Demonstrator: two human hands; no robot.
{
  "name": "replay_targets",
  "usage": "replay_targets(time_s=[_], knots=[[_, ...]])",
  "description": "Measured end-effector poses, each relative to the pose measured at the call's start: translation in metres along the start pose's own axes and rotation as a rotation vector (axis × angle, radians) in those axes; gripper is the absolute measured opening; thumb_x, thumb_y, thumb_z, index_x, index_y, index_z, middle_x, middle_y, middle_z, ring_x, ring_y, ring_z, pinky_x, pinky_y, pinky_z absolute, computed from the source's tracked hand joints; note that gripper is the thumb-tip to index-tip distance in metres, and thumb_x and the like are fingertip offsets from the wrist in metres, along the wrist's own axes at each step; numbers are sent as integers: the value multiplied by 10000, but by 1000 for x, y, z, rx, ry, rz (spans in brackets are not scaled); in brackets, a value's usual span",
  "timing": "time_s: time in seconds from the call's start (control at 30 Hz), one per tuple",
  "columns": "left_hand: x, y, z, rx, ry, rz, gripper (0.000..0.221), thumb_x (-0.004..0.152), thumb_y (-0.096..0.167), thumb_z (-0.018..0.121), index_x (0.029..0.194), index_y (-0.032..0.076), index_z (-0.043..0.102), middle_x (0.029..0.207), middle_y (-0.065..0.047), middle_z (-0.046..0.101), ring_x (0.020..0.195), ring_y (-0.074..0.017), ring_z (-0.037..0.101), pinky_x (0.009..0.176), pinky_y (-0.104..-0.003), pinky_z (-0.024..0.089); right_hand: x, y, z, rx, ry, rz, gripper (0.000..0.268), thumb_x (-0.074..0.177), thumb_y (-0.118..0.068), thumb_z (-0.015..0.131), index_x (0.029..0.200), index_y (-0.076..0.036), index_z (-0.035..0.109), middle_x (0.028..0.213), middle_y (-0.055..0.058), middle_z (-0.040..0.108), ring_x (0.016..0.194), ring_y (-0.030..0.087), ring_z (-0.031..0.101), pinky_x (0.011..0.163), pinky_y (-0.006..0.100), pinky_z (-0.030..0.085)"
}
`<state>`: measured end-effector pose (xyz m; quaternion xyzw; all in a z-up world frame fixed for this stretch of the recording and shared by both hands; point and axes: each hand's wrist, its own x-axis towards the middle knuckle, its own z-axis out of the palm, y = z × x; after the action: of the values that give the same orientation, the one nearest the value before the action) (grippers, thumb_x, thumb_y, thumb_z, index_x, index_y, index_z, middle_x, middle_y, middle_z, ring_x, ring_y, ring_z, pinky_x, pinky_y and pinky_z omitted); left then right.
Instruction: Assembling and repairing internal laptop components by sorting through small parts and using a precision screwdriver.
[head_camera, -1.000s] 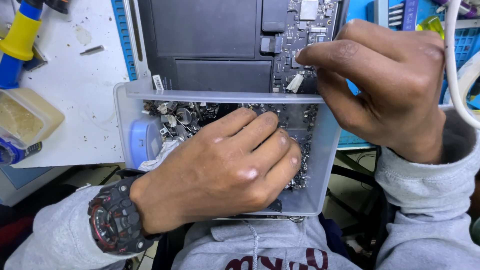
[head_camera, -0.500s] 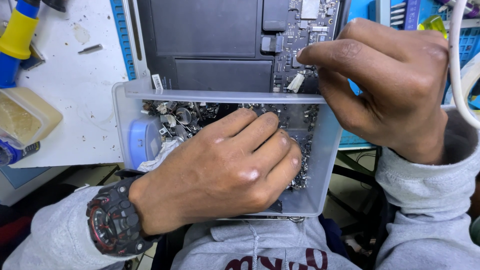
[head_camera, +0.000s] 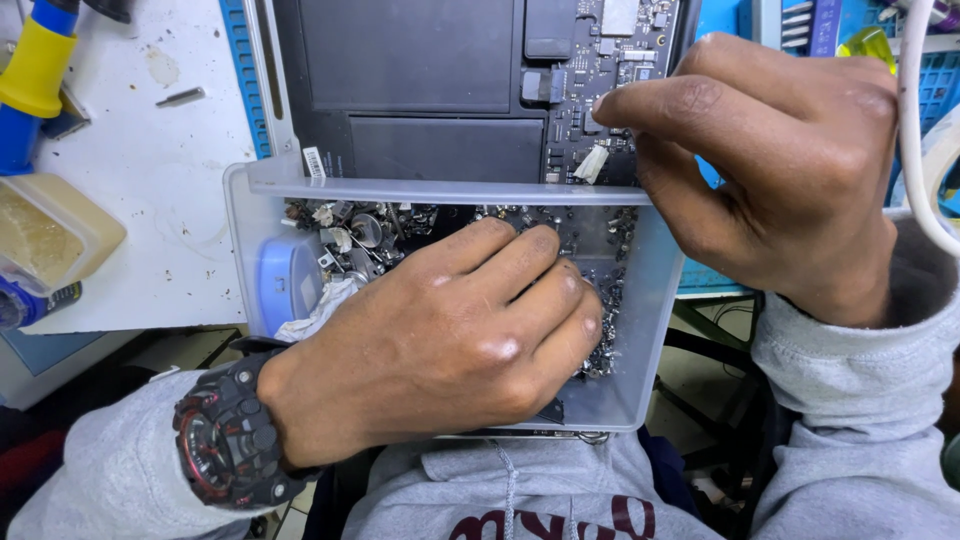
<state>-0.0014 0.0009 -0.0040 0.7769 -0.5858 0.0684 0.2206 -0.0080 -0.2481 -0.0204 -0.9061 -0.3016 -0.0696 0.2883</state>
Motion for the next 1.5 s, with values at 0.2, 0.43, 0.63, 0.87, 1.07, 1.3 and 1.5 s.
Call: replay_targets(time_s=[0.2, 0.43, 0.63, 0.87, 1.07, 1.3, 1.5], knots=[[6, 5, -5, -55, -6, 2, 250, 1111, 45, 664, 868, 91, 626, 804, -23, 526, 762, -220, 512, 682, -344, 421, 5, -3, -2, 64, 2, -15, 203, 1040, 223, 590, 1131, 111, 732, 803, 159, 514, 611, 289, 418, 582, 417, 291], [15, 28, 7, -168, -236, -105, 173, 965, 11, 614, 809, 83, 597, 808, -67, 580, 708, -242, 514, 603, -398, 448, -3, 5, 6, -69, 94, -79, 229, 1005, 176, 658, 1127, 9, 754, 850, 88, 595, 612, 239, 482, 539, 382, 270], [22, 30, 18, -86, -298, -143, 112, 925, 68, 620, 818, 96, 637, 813, -72, 629, 716, -305, 578, 596, -456, 488, -6, 8, 9, -160, 136, -82, 202, 998, 86, 675, 1112, -68, 740, 894, 69, 642, 608, 267, 500, 521, 384, 286], [24, 34, 8, 69, -292, -191, 97, 907, 7, 642, 866, 92, 660, 831, -67, 638, 720, -249, 561, 635, -406, 487, -5, 10, 10, -140, 114, -103, 195, 1012, 97, 675, 1147, -29, 737, 912, 86, 659, 622, 240, 535, 500, 363, 310], [22, 34, 21, 21, -267, -174, 91, 892, 58, 658, 824, 114, 633, 818, -69, 631, 719, -280, 578, 620, -426, 476, -2, 8, 7, -43, 68, -105, 199, 1013, 158, 633, 1153, 32, 698, 912, 144, 625, 671, 278, 540, 556, 390, 338], [21, 34, 17, -20, -318, -149, 56, 895, 105, 652, 839, 108, 655, 855, -65, 640, 757, -280, 599, 645, -424, 489, 1, 2, 4, 33, 47, -78, 205, 1004, 220, 619, 1149, 88, 681, 920, 181, 629, 736, 295, 578, 608, 395, 386], [18, 33, 23, -84, -309, -126, 59, 868, 77, 650, 824, 104, 679, 855, -63, 633, 748, -300, 600, 657, -438, 490, 0, 4, 5, 35, 41, -88, 197, 1023, 211, 609, 1160, 93, 688, 919, 190, 638, 739, 308, 584, 610, 406, 400]])
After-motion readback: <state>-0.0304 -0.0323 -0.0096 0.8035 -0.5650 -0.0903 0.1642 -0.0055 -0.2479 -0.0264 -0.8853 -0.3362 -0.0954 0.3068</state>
